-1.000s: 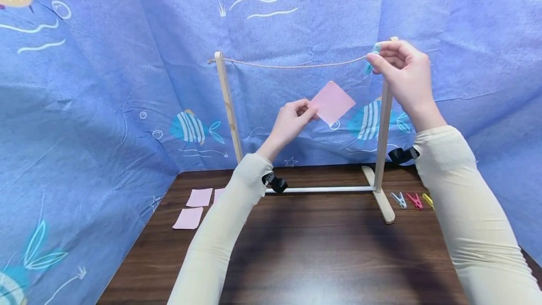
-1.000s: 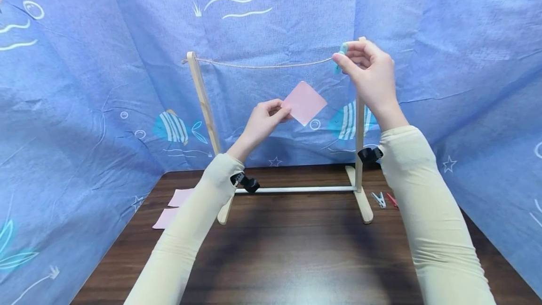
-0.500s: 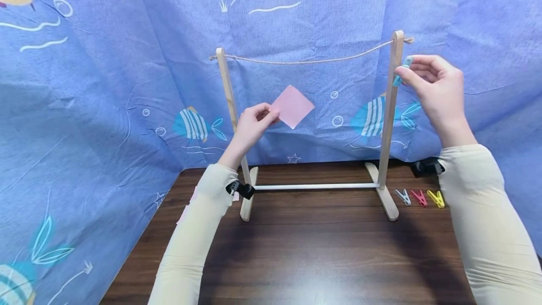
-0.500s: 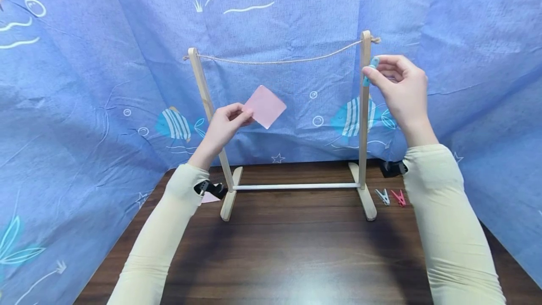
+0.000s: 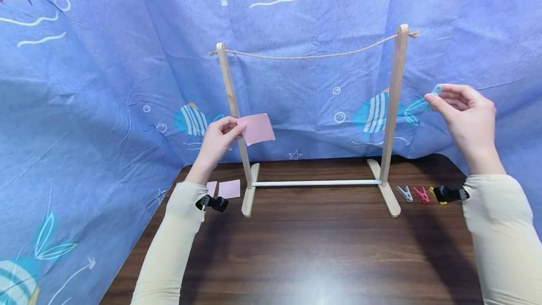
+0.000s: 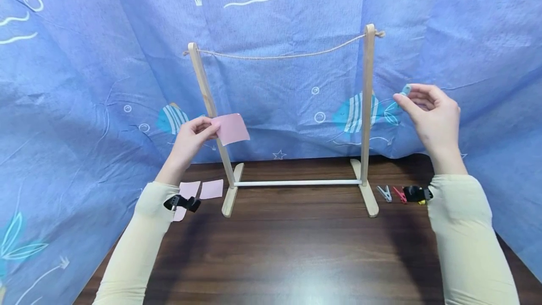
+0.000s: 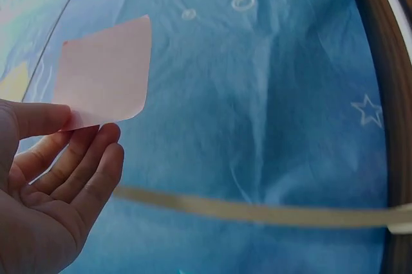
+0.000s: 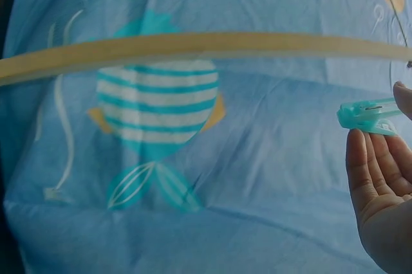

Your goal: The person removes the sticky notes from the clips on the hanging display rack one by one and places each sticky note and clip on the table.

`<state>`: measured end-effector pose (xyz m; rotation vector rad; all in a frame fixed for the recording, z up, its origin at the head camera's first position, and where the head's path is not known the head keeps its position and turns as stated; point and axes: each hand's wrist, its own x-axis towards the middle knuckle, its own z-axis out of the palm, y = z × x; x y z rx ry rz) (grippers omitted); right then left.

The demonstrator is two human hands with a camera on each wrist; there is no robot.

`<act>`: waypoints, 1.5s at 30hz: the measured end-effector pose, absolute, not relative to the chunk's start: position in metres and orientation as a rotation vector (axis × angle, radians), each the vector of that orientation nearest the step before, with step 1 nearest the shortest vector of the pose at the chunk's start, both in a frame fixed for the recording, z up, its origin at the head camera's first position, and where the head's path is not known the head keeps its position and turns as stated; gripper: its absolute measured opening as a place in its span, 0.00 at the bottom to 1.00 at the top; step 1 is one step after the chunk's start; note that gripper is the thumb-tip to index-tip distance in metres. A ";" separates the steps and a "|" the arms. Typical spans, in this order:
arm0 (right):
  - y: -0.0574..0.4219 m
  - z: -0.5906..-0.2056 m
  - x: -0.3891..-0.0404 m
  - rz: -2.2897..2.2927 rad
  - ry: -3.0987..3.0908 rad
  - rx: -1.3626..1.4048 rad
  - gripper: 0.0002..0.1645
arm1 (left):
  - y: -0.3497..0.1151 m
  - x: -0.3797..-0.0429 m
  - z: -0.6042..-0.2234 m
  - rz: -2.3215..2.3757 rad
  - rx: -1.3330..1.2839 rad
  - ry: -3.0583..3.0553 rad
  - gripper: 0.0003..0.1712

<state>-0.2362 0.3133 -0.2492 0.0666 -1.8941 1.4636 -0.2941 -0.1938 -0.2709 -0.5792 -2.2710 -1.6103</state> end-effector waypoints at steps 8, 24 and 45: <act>0.331 -0.284 -0.226 1.492 -1.909 -0.039 0.21 | -0.228 -0.284 -0.296 -1.626 -0.461 -2.242 0.18; 0.351 -0.358 -0.213 1.365 -2.178 -0.193 0.19 | -0.281 -0.271 -0.351 -1.562 -0.122 -2.373 0.18; 0.363 -0.408 -0.210 0.888 -2.801 -0.086 0.36 | -0.300 -0.276 -0.410 -1.494 -0.024 -2.652 0.15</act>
